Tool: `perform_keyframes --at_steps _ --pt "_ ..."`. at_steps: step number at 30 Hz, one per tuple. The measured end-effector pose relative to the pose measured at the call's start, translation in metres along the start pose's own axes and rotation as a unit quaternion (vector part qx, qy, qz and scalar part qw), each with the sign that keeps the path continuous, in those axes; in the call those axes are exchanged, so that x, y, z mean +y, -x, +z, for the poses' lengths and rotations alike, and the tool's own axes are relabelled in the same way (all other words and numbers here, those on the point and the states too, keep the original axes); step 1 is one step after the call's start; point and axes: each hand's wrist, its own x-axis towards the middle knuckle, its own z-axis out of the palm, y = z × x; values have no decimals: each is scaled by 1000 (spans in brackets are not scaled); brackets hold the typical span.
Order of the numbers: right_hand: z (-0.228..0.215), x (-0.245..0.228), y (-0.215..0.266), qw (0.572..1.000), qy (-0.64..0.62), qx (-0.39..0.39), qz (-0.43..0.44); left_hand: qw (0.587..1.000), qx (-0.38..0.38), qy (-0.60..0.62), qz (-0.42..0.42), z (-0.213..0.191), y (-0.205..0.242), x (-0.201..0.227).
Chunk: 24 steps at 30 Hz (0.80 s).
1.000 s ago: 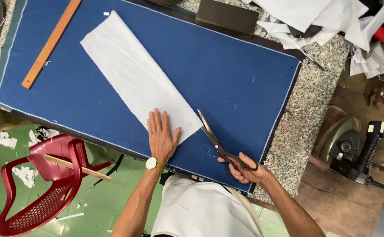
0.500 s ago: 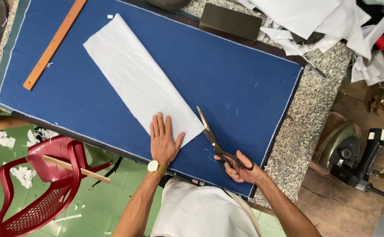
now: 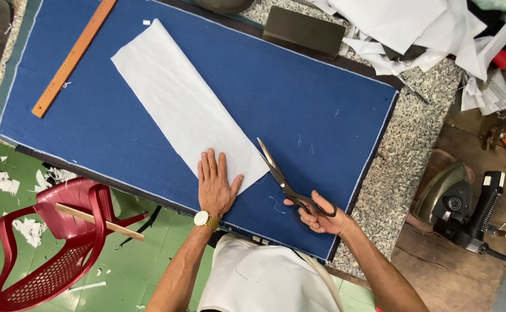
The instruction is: The person cuts a large piece of white fabric on a blue worktable using shears. They fold the fabric multiple times to align the edges and then cut along the fold lines to create smaller rectangular pieces.
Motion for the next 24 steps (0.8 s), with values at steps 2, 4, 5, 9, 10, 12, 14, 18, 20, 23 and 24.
perform_keyframes --at_steps 2,4,5,9,10,12,14,18,20,23,24 --pt "0 -6 -7 1000 3 -7 0 1000 2 -1 0 0 0 0" --pt "1 -11 -15 1000 6 -16 3 1000 2 -3 -3 1 0 -1" --pt "1 -13 -20 1000 7 -20 3 1000 1 -1 -3 1 0 -1" --pt "-4 -16 -40 998 -20 -59 8 1000 3 3 0 0 0 0" --pt "-3 -17 -42 998 -20 -59 8 1000 3 4 1 0 0 0" --pt "-1 -20 -47 997 -28 -72 8 1000 4 4 3 0 0 -1" --pt "4 -26 -47 998 -30 -60 8 1000 2 2 2 0 -1 -1" --pt "61 -70 -31 999 -35 -16 2 1000 -4 -2 -1 0 -1 -1" --pt "66 -74 -30 999 -30 -16 -1 1000 -8 3 -3 -1 -2 -1" --pt "33 -51 -39 999 -31 -24 -7 1000 -11 6 -6 -3 -1 1" --pt "15 -39 -44 999 -39 -32 -10 1000 -10 4 -7 -4 -2 1"
